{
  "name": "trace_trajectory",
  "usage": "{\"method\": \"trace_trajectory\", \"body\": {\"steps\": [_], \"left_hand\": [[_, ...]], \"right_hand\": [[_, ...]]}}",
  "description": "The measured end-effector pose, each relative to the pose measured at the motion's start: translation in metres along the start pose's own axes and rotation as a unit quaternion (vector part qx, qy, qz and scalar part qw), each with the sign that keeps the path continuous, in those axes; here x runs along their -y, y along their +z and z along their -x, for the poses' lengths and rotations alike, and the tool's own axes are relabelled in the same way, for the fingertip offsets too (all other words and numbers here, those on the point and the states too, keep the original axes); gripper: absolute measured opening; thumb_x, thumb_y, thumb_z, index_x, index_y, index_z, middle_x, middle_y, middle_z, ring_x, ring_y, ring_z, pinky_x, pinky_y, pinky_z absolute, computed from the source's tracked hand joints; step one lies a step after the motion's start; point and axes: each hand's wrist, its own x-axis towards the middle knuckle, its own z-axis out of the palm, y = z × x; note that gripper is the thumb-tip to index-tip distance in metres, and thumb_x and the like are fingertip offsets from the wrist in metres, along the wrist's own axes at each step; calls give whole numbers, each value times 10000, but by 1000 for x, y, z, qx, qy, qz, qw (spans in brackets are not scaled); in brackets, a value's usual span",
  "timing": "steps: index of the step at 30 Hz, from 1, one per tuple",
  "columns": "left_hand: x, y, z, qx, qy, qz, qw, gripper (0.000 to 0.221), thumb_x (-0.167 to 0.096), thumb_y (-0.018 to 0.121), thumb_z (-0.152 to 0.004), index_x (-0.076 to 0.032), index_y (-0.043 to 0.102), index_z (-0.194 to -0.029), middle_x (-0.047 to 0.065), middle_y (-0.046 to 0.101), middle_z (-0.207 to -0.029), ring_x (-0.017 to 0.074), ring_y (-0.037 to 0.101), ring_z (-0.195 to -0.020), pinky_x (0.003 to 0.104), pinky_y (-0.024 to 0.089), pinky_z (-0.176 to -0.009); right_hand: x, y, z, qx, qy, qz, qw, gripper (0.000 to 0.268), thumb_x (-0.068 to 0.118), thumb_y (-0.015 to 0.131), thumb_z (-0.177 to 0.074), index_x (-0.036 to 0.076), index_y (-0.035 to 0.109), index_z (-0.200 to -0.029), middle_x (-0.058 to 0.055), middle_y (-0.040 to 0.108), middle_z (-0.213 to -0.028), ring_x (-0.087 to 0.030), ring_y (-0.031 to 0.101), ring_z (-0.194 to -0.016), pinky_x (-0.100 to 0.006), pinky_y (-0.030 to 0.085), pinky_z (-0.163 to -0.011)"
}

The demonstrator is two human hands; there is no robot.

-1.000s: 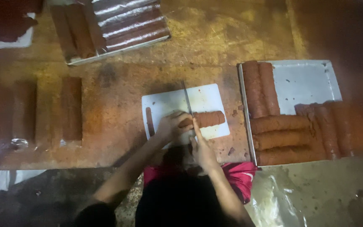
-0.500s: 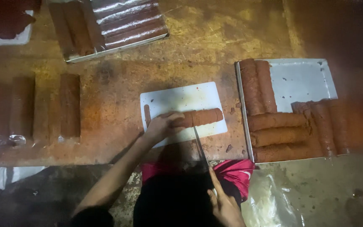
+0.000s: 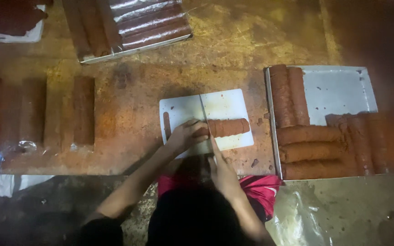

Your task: Cutting long food rolls into smaller segments and arranging them on a tray

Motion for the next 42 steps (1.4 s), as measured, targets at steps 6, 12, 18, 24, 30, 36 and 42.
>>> {"method": "trace_trajectory", "body": {"steps": [6,12,18,24,30,36,42], "left_hand": [[25,31,7,-6,-69,-22,997,509,-480,810,-824,-328,651,-1283,22,676,-1191,316,686,-1128,457,575,-972],[-9,-4,5,-54,-3,84,995,324,-279,735,-918,-154,653,-1206,68,671,-1203,245,671,-1098,346,479,-1023],[-20,-31,19,-6,-26,-28,999,543,-410,816,-842,-246,638,-1328,-27,641,-1409,257,673,-1203,415,498,-1009],[-29,-38,30,-44,14,-52,998,408,-100,692,-873,-243,592,-1241,-43,640,-1213,129,712,-1078,698,-202,-1145],[-25,-32,29,-17,-10,-31,999,476,-27,615,-805,-243,631,-1229,-25,630,-1180,137,652,-1211,663,-289,-1105],[-6,-21,25,-28,-24,42,998,241,-343,725,-948,-198,675,-1134,26,631,-1177,244,678,-1073,397,173,-1217],[-1,-6,27,-77,-73,-10,994,411,-214,782,-900,-135,645,-1279,214,643,-1210,527,635,-1007,672,539,-851]], "right_hand": [[11,4,-30,-26,-34,-13,999,696,392,409,-1048,565,71,-1631,-191,677,-1340,-378,665,-1228,-506,480,-1063],[-63,48,20,-85,-118,38,989,728,240,472,-1026,375,82,-1625,4,232,-1726,-588,650,-954,-619,502,-751],[-70,20,88,16,27,-1,1000,714,307,461,-1012,536,113,-1591,116,332,-1657,-286,542,-1292,-218,429,-895],[-33,-9,115,-10,15,54,998,692,293,459,-992,521,162,-1574,233,360,-1635,-528,610,-1076,-407,300,-696],[-27,4,86,-3,25,99,995,684,416,465,-1019,567,151,-1608,-324,681,-864,-577,595,-941,-635,424,-731],[-23,23,12,-48,-123,82,988,709,280,487,-1015,382,136,-1622,-188,440,-1567,-538,650,-1057,-650,491,-844],[32,16,-43,-38,-134,26,990,715,152,399,-1068,395,93,-1668,-334,625,-1331,-544,637,-1152,-637,514,-984]]}}
